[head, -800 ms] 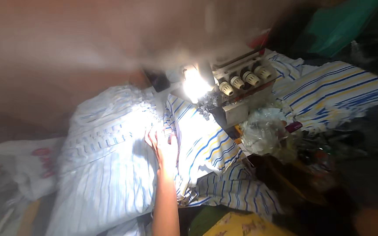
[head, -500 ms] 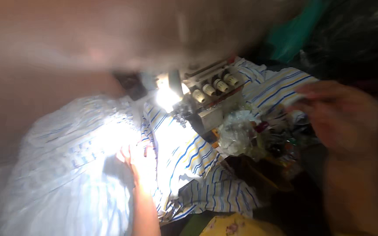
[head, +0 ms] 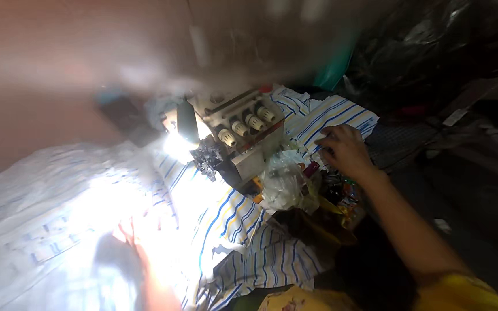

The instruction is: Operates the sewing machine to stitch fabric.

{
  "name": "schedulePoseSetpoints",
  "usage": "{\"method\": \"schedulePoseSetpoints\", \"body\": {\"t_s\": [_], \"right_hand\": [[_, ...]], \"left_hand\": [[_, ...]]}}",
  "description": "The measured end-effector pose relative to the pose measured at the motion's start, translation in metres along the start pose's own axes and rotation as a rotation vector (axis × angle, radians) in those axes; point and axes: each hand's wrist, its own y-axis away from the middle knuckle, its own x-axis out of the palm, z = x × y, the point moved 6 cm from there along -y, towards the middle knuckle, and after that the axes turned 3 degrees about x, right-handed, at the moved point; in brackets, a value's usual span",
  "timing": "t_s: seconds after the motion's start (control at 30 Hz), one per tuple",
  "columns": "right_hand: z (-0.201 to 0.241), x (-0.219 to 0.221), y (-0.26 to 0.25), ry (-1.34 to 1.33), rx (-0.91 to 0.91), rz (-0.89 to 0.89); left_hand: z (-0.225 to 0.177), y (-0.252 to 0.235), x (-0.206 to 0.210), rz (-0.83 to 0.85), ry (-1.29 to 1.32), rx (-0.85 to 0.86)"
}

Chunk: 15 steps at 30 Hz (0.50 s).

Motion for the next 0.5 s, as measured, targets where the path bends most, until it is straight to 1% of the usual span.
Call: {"method": "schedulePoseSetpoints", "body": {"t_s": [0.03,0.1,0.13,0.2,0.27,0.43,0.5], "right_hand": [[-0.001,0.001,-0.001,0.011,-0.018,0.005],[0.000,0.001,-0.004,0.011,-0.027,0.013],[0.001,0.000,-0.005,0.000,-0.024,0.018],[0.003,-0.001,-0.008,-0.036,-0.023,0.016],[0.005,-0.001,-0.012,-0.082,-0.023,-0.001],[-0.009,0.001,-0.020,-0.333,0.048,-0.015],[-0.020,0.000,-0.023,-0.464,0.103,0.004]], "left_hand": [[0.000,0.000,-0.001,-0.021,0.025,0.012],[0.003,-0.002,-0.001,0.034,0.087,-0.055],[0.004,-0.004,-0.002,0.036,0.108,-0.076],[0.006,-0.006,-0.001,0.067,0.087,-0.108],[0.005,-0.006,0.000,0.082,0.018,-0.082],[-0.002,-0.004,-0.004,0.042,0.000,0.000],[0.002,-0.007,-0.003,0.125,-0.047,-0.059]]}}
